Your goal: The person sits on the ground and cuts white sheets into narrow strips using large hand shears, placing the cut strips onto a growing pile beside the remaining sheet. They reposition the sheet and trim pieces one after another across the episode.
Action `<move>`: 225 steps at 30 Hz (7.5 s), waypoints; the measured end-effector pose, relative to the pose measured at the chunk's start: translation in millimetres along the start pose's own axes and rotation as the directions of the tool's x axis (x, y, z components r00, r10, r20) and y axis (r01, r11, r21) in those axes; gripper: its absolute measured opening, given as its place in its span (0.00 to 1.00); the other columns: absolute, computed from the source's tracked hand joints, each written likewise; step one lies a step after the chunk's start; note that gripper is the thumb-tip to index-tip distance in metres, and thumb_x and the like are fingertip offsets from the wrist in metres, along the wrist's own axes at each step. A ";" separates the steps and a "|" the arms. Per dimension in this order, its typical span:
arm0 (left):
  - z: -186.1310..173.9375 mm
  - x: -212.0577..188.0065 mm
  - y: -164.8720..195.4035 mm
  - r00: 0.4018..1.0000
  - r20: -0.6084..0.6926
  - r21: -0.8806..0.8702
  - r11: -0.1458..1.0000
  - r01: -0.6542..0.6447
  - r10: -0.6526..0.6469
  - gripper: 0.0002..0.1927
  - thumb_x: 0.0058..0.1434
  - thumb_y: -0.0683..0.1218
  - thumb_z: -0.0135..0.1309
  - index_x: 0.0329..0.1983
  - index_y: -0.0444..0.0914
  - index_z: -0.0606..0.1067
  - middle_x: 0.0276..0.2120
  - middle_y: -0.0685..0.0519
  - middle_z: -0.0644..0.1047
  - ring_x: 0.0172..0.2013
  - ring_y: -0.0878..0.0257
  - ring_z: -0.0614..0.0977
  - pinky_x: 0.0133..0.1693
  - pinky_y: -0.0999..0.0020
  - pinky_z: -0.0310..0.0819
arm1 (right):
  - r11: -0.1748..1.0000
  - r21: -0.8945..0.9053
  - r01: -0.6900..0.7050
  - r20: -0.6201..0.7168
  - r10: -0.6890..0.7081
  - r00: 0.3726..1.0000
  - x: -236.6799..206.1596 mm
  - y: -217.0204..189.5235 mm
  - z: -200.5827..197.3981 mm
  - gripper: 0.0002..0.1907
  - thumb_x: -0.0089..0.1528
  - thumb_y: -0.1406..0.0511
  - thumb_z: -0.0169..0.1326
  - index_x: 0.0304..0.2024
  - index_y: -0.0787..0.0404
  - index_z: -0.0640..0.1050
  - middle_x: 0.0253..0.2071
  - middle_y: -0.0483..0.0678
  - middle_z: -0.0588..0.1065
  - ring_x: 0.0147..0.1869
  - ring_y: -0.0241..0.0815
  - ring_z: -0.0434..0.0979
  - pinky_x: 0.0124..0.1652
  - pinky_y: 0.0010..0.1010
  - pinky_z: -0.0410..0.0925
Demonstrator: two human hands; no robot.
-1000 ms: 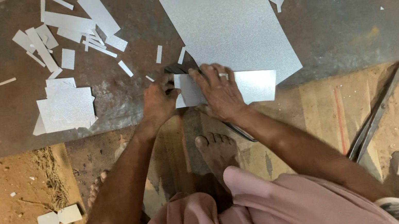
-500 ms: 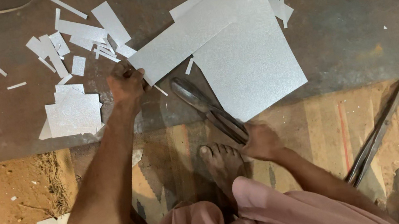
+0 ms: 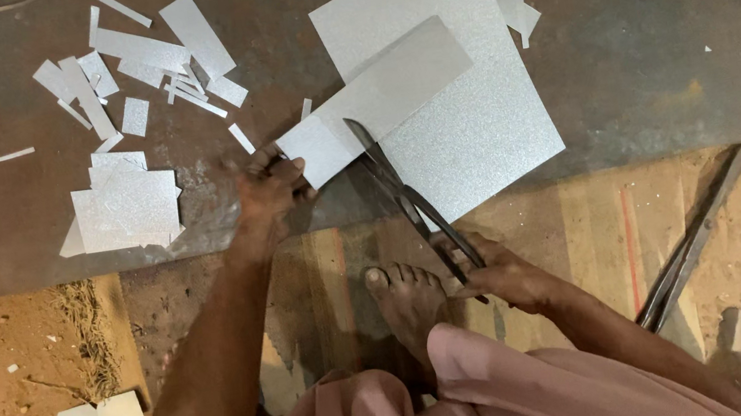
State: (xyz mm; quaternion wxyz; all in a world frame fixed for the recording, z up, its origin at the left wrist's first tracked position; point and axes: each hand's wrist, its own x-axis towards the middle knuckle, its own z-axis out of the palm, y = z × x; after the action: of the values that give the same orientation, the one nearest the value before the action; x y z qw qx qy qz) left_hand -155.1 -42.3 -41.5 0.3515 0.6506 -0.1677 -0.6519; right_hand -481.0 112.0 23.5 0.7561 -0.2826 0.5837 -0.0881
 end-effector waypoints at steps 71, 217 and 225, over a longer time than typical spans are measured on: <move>-218.5 -31.3 56.9 0.771 -0.215 0.847 0.508 -0.158 0.599 0.14 0.67 0.50 0.60 0.38 0.33 0.78 0.29 0.47 0.78 0.30 0.53 0.80 0.34 0.54 0.77 | 0.100 -0.989 -0.109 -0.139 -0.380 0.915 148.1 -249.4 -17.9 0.41 0.51 0.55 0.74 0.61 0.55 0.68 0.65 0.53 0.66 0.72 0.59 0.62 0.63 0.52 0.60; 40.7 45.9 -28.5 0.976 -0.211 -0.588 0.804 -0.082 -0.055 0.11 0.61 0.29 0.48 0.46 0.28 0.66 0.39 0.41 0.77 0.36 0.49 0.85 0.39 0.59 0.89 | 0.991 -0.055 -0.121 0.091 0.126 0.988 15.7 -51.2 19.1 0.19 0.57 0.69 0.60 0.49 0.58 0.70 0.41 0.47 0.78 0.43 0.37 0.78 0.40 0.31 0.73; 56.2 29.2 -34.1 0.990 -0.107 -0.642 0.767 0.002 -0.092 0.09 0.62 0.29 0.46 0.46 0.25 0.67 0.39 0.40 0.76 0.36 0.49 0.83 0.42 0.57 0.90 | 0.999 -0.038 -0.021 -0.039 0.020 0.999 16.0 -44.4 19.4 0.20 0.59 0.74 0.47 0.53 0.59 0.73 0.32 0.44 0.63 0.35 0.39 0.66 0.40 0.32 0.69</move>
State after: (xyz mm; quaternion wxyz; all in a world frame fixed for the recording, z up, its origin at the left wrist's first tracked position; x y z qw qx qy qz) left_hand -214.8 -51.7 -80.4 0.5458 0.5378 0.1045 -0.6340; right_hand -449.3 74.3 36.8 0.7401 -0.2892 0.6025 -0.0745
